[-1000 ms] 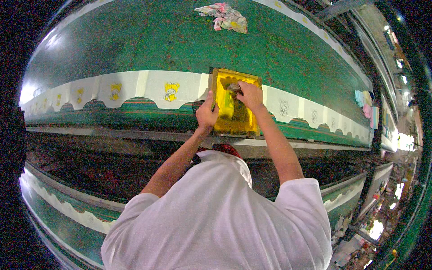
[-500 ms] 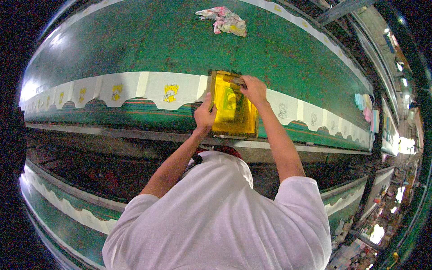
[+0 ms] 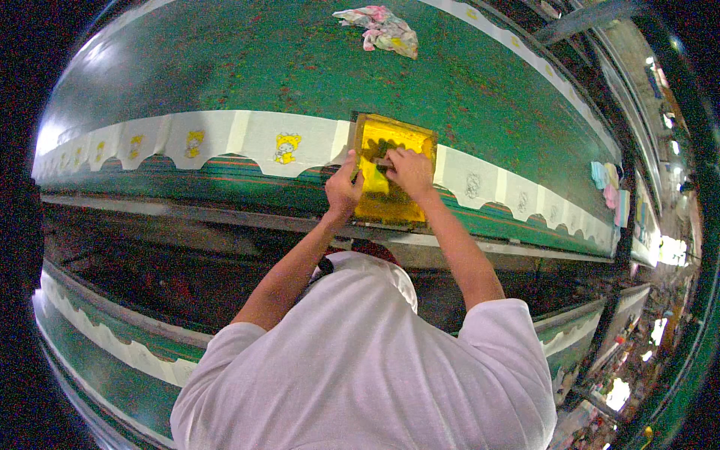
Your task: The person uses a yellow squeegee to press a screen-printing frame onto a row of white tiles moving along a green conveyor belt. The person repeatedly aligns the frame and applies pressure to transfer a yellow cartoon character design onto each tile in sequence.
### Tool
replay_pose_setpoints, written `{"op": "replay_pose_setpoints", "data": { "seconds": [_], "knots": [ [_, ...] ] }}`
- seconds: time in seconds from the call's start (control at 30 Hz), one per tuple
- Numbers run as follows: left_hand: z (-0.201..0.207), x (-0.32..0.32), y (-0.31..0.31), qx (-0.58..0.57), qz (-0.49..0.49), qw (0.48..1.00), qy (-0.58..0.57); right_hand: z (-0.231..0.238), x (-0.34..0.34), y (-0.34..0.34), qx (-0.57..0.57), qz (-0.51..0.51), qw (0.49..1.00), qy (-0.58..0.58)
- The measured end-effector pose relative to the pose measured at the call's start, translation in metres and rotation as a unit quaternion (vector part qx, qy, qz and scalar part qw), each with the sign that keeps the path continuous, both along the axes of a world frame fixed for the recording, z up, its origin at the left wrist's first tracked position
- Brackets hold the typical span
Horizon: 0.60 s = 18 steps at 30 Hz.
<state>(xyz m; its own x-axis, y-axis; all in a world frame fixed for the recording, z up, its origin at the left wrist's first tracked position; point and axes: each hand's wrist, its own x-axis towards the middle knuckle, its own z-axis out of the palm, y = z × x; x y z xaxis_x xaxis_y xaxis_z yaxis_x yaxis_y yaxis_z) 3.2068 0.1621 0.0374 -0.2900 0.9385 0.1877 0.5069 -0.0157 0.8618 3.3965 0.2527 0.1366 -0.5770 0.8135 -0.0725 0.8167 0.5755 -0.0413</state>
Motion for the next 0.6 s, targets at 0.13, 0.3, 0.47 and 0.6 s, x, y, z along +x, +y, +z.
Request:
{"op": "replay_pose_setpoints", "data": {
  "seconds": [0.13, 0.3, 0.47, 0.6],
  "knots": [
    [-0.003, 0.001, 0.001, 0.031, 0.018, 0.999, 0.006, 0.003, 0.004, -0.051, -0.007, 0.014, 1.000, 0.009],
    [-0.005, 0.001, 0.002, 0.045, 0.020, 0.999, -0.002, 0.009, 0.003, -0.097, 0.019, 0.001, 0.999, 0.029],
    [-0.001, 0.001, 0.002, 0.021, 0.017, 1.000, 0.012, 0.011, 0.003, -0.127, -0.014, -0.035, 0.998, 0.043],
    [0.003, -0.001, 0.002, -0.048, -0.010, 0.998, 0.034, 0.006, 0.000, -0.156, 0.043, -0.044, 0.995, 0.084]
  ]
}}
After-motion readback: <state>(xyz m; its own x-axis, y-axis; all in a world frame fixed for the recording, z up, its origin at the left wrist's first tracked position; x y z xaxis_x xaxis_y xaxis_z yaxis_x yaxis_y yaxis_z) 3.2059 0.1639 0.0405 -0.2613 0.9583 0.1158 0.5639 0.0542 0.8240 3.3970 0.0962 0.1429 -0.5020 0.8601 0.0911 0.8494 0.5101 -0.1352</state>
